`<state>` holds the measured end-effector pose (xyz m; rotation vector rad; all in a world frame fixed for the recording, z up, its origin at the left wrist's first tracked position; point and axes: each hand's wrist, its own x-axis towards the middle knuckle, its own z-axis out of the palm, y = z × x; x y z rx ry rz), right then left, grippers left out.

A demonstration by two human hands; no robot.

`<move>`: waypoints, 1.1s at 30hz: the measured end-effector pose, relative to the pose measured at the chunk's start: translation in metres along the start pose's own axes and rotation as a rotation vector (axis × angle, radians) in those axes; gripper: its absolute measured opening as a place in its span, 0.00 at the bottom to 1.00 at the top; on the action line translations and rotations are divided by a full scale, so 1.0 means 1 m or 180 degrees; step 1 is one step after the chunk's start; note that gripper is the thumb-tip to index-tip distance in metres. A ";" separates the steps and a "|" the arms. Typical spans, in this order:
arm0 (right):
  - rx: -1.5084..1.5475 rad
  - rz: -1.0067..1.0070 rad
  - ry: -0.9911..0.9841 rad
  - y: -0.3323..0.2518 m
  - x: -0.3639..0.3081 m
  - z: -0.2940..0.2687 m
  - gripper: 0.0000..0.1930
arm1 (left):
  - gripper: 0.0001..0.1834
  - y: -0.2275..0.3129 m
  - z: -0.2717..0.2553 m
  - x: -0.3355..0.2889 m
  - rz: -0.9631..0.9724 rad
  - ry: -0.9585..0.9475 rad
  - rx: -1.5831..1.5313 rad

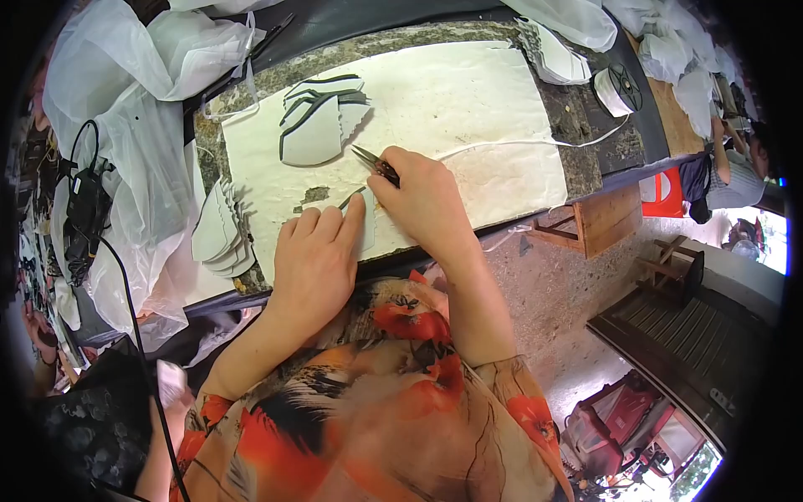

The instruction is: Trimming excess fabric and thread from pre-cut shoe upper components using small trimming shears.

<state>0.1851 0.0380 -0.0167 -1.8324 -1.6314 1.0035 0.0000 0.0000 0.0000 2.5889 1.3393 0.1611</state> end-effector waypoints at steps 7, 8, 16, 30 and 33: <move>-0.0334 -0.0358 0.0404 0.002 -0.011 0.015 0.09 | 0.28 -0.005 0.001 0.002 -0.0200 0.0222 -0.0387; -0.0377 -0.0446 0.0515 0.003 -0.014 0.019 0.09 | 0.29 -0.006 0.001 0.002 -0.0422 0.0203 -0.0651; 0.0224 -0.0395 0.0424 0.005 -0.019 0.012 0.10 | 0.35 -0.011 0.027 -0.022 -0.0385 0.0759 -0.0708; 0.0902 0.0237 -0.1216 -0.003 -0.031 -0.015 0.09 | 0.28 -0.025 0.034 -0.044 -0.0334 0.1201 -0.1344; 0.1310 0.0386 -0.1385 -0.009 -0.032 -0.020 0.07 | 0.22 -0.028 0.014 -0.038 -0.0402 0.0808 -0.1938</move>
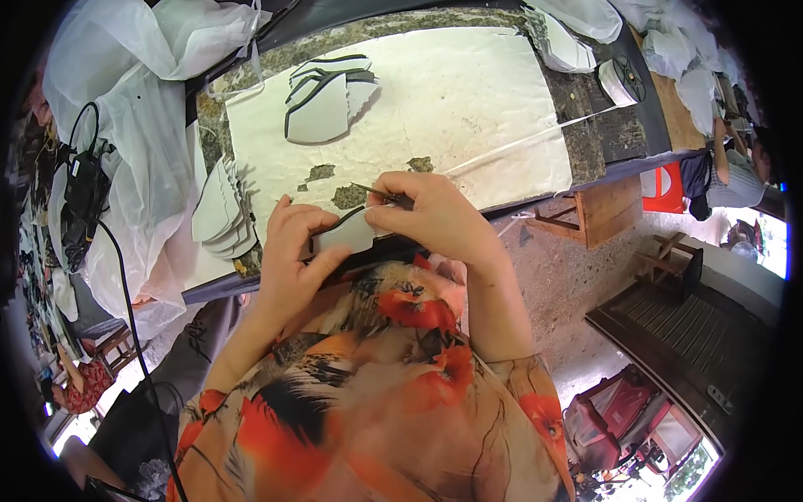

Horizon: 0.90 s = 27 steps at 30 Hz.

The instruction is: Trimming excess fabric and thread from pre-cut shoe upper components using small trimming shears.

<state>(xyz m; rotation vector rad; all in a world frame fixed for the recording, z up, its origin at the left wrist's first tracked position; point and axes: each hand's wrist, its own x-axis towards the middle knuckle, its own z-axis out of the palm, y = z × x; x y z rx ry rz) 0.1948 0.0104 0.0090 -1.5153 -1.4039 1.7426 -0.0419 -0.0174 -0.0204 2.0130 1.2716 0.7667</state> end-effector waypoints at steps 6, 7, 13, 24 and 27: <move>0.0374 -0.0071 0.0000 -0.005 -0.005 0.005 0.06 | 0.10 0.007 -0.017 0.019 -0.1115 -0.0836 -0.1026; 0.0378 -0.0074 -0.0003 -0.006 -0.005 0.005 0.06 | 0.10 0.004 -0.019 0.017 -0.1210 -0.0977 -0.1360; 0.0824 -0.0003 -0.0119 -0.007 -0.007 0.001 0.06 | 0.11 0.002 -0.040 0.029 -0.2065 -0.1478 -0.2916; 0.0712 -0.0025 -0.0239 -0.014 -0.002 0.003 0.06 | 0.13 -0.001 -0.057 0.033 -0.1946 -0.1661 -0.2511; 0.0382 -0.0034 -0.0388 -0.017 0.001 0.008 0.07 | 0.13 0.006 -0.046 0.042 -0.1264 -0.1535 -0.1879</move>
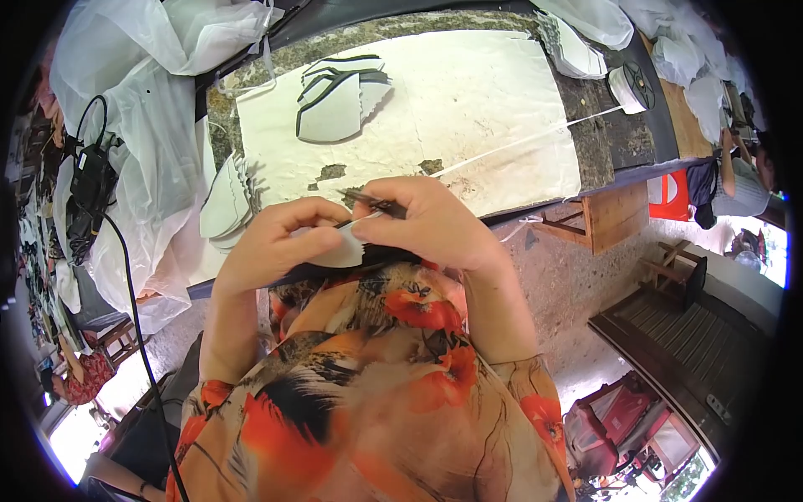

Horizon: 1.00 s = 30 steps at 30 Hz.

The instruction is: Trimming excess fabric and thread from pre-cut shoe upper components using small trimming shears.

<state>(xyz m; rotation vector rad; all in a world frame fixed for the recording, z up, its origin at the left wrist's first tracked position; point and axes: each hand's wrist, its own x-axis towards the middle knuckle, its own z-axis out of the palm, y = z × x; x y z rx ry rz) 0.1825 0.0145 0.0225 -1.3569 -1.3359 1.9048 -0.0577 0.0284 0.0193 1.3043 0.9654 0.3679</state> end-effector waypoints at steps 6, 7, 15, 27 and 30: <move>-0.0431 -0.0911 0.0382 0.009 -0.005 -0.009 0.08 | 0.09 -0.005 -0.003 0.003 -0.0606 0.0047 -0.0684; -0.0424 -0.0912 0.0384 0.014 -0.006 -0.014 0.08 | 0.09 -0.007 -0.004 0.001 -0.0723 0.0033 -0.1009; -0.2429 -0.0932 0.0567 0.008 -0.009 0.007 0.11 | 0.10 -0.017 0.002 -0.010 -0.0648 0.0242 -0.1725; -0.1055 -0.0592 0.0119 -0.006 -0.001 0.008 0.18 | 0.10 -0.020 0.036 -0.009 -0.0380 0.0571 -0.2341; -0.0400 -0.0326 0.0340 0.001 -0.002 0.012 0.22 | 0.10 -0.019 0.039 -0.008 -0.0373 0.0650 -0.2231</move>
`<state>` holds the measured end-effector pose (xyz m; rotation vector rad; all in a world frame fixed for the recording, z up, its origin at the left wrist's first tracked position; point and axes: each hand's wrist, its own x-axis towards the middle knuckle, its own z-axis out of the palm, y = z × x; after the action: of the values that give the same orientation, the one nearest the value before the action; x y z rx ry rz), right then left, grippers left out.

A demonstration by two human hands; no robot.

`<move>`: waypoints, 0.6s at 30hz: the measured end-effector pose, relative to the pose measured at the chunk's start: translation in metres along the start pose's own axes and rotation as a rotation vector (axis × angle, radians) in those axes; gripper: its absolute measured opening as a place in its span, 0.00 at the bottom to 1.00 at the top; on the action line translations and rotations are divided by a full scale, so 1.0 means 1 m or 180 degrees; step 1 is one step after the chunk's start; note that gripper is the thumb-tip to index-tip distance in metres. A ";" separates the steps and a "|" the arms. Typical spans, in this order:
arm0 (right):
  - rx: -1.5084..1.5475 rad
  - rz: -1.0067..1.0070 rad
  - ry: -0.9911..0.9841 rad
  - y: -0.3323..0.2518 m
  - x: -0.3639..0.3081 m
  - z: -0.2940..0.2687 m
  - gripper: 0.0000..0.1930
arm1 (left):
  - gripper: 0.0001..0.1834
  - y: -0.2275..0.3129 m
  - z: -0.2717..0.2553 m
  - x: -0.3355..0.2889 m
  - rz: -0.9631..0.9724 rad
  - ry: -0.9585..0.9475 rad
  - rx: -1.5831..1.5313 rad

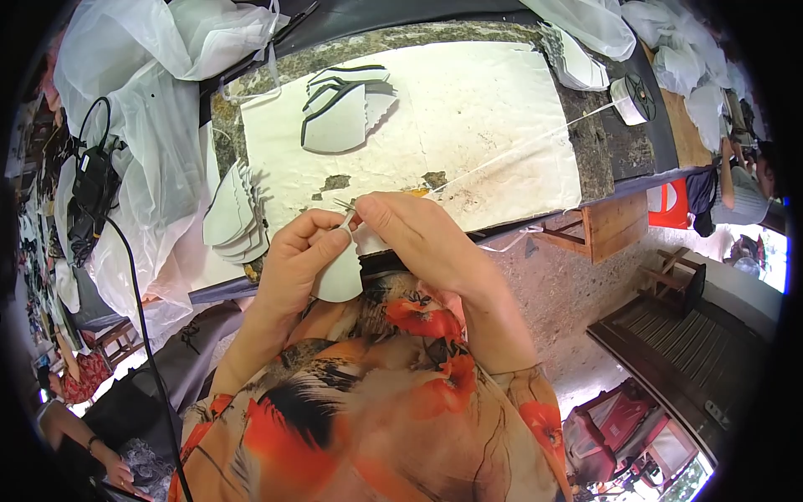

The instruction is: Trimming excess fabric and thread from pre-cut shoe upper components using small trimming shears.

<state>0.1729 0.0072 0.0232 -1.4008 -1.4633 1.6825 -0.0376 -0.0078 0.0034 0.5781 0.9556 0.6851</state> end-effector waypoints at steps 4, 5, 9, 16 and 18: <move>0.0119 0.0092 0.0017 0.002 0.000 0.002 0.23 | 0.10 -0.001 0.001 0.000 0.0028 -0.0021 0.0106; 0.0151 0.0047 0.0024 0.004 0.001 0.003 0.22 | 0.10 -0.002 0.000 0.000 0.0071 -0.0026 0.0183; 0.0223 -0.0039 -0.0089 0.005 0.004 0.001 0.20 | 0.10 -0.004 -0.001 0.000 0.0169 -0.0026 0.0172; 0.0590 0.0433 0.0005 0.007 0.007 0.005 0.17 | 0.09 -0.005 -0.002 -0.002 0.0299 0.0089 0.0447; 0.0626 0.0354 0.0126 0.006 0.005 0.007 0.19 | 0.08 0.008 -0.004 -0.009 0.0147 0.0181 0.1050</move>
<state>0.1666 0.0071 0.0149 -1.4203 -1.1821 1.8020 -0.0466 -0.0085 0.0125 0.8769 1.1207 0.5907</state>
